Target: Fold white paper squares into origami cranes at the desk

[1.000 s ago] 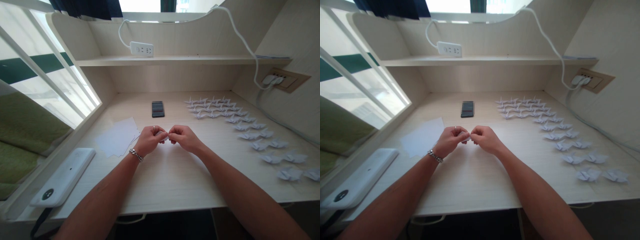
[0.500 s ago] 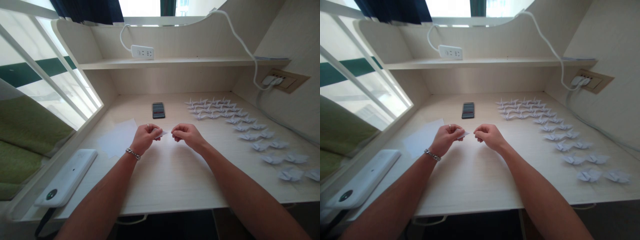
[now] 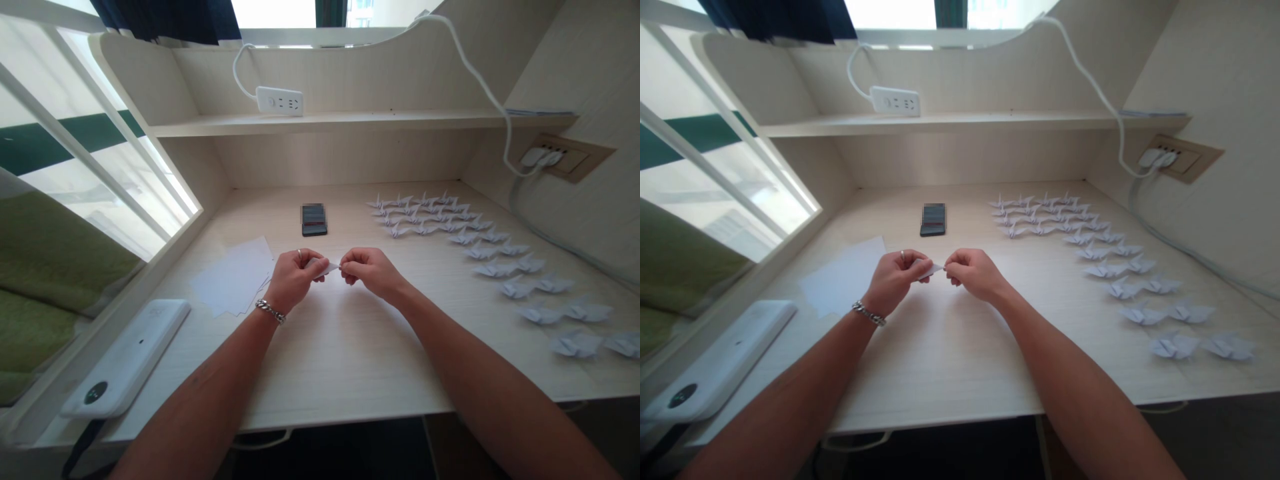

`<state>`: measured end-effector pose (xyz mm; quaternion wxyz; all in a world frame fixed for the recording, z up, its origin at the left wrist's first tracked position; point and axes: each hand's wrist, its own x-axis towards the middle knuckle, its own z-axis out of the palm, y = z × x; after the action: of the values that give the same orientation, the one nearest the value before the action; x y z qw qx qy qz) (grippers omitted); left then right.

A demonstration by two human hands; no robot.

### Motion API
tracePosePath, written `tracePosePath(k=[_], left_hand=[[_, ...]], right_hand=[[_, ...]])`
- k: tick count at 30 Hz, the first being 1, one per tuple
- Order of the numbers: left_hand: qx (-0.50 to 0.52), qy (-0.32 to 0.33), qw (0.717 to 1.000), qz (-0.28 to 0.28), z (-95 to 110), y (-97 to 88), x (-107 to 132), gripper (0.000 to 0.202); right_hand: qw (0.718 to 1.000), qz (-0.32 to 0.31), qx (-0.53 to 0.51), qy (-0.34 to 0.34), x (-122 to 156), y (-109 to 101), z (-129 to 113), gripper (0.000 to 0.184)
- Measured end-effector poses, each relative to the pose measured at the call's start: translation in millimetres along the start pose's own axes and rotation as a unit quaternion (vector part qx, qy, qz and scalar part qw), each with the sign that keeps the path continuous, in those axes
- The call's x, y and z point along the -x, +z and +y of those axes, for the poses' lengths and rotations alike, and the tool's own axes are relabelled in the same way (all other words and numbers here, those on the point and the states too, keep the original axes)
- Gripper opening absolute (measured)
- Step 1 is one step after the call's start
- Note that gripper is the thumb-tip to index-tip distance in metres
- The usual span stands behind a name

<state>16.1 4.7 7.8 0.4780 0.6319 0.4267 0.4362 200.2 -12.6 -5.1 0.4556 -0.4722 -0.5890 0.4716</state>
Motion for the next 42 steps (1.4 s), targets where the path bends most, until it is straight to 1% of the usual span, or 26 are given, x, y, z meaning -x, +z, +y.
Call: tracePosePath(k=[3,5,8,11,12,14,16,18,19,22,26,29,34,36,39,40,42], left_hand=[[0.012,-0.007,0.999,0.037,-0.9,0.9,-0.1,0.022],[0.020,-0.009,0.999,0.041,-1.8,2.3,-0.2,0.023],[0.033,-0.018,0.999,0.027,-3.6,4.9,-0.5,0.024],[0.024,-0.022,0.999,-0.012,-6.5,5.3,-1.4,0.025],[0.006,-0.019,0.999,-0.031,-7.5,4.7,-1.7,0.025],[-0.065,-0.001,0.996,-0.069,-8.9,3.0,-1.9,0.023],[-0.153,0.018,0.983,-0.096,-8.8,1.2,-1.6,0.021],[-0.200,0.022,0.973,-0.113,-6.9,-0.2,-0.9,0.019],[-0.199,0.018,0.972,-0.120,-5.4,-0.6,-0.6,0.018],[-0.149,0.000,0.979,-0.137,0.1,-1.6,0.5,0.017],[-0.103,-0.016,0.984,-0.146,6.0,-3.6,1.1,0.015],[-0.085,-0.019,0.985,-0.150,7.8,-5.2,1.4,0.014],[-0.083,-0.021,0.985,-0.149,7.8,-9.5,1.2,0.013],[-0.085,-0.021,0.986,-0.143,6.7,-13.0,0.1,0.011],[-0.069,-0.021,0.992,-0.107,4.2,-16.9,-2.2,0.011],[-0.068,-0.019,0.993,-0.096,3.2,-16.7,-2.7,0.013],[-0.094,-0.014,0.990,-0.104,1.1,-13.4,-2.8,0.018]], right_hand=[[0.999,0.021,-0.041,0.007,0.3,3.5,1.0,0.011],[0.999,0.012,-0.049,0.006,0.8,8.2,1.4,0.017],[0.999,-0.001,-0.050,0.007,0.9,14.6,2.2,0.021],[0.998,0.006,-0.063,0.016,-0.4,14.7,5.1,0.019],[0.998,0.005,-0.054,0.016,-1.2,13.3,6.8,0.018],[1.000,-0.010,-0.015,0.007,-2.8,9.6,10.7,0.016],[0.999,-0.040,0.028,0.000,-3.9,6.4,13.9,0.013],[0.997,-0.068,0.040,0.001,-4.1,4.6,14.6,0.012],[0.996,-0.078,0.033,0.003,-3.9,3.9,13.8,0.012],[0.996,-0.090,-0.013,0.007,-2.4,0.7,8.4,0.012],[0.997,-0.070,-0.045,0.002,-1.5,-8.7,2.7,0.013],[0.997,-0.056,-0.056,-0.009,-2.0,-14.5,2.6,0.013],[0.997,-0.061,-0.053,-0.012,-2.4,-18.7,3.0,0.012],[0.997,-0.043,-0.064,-0.009,-2.5,-21.9,2.2,0.012],[0.997,-0.004,-0.078,-0.003,-2.6,-25.2,1.0,0.013],[0.998,-0.007,-0.067,0.000,-2.6,-24.6,0.9,0.014],[0.999,-0.040,-0.027,-0.001,-2.3,-20.0,1.6,0.013]])
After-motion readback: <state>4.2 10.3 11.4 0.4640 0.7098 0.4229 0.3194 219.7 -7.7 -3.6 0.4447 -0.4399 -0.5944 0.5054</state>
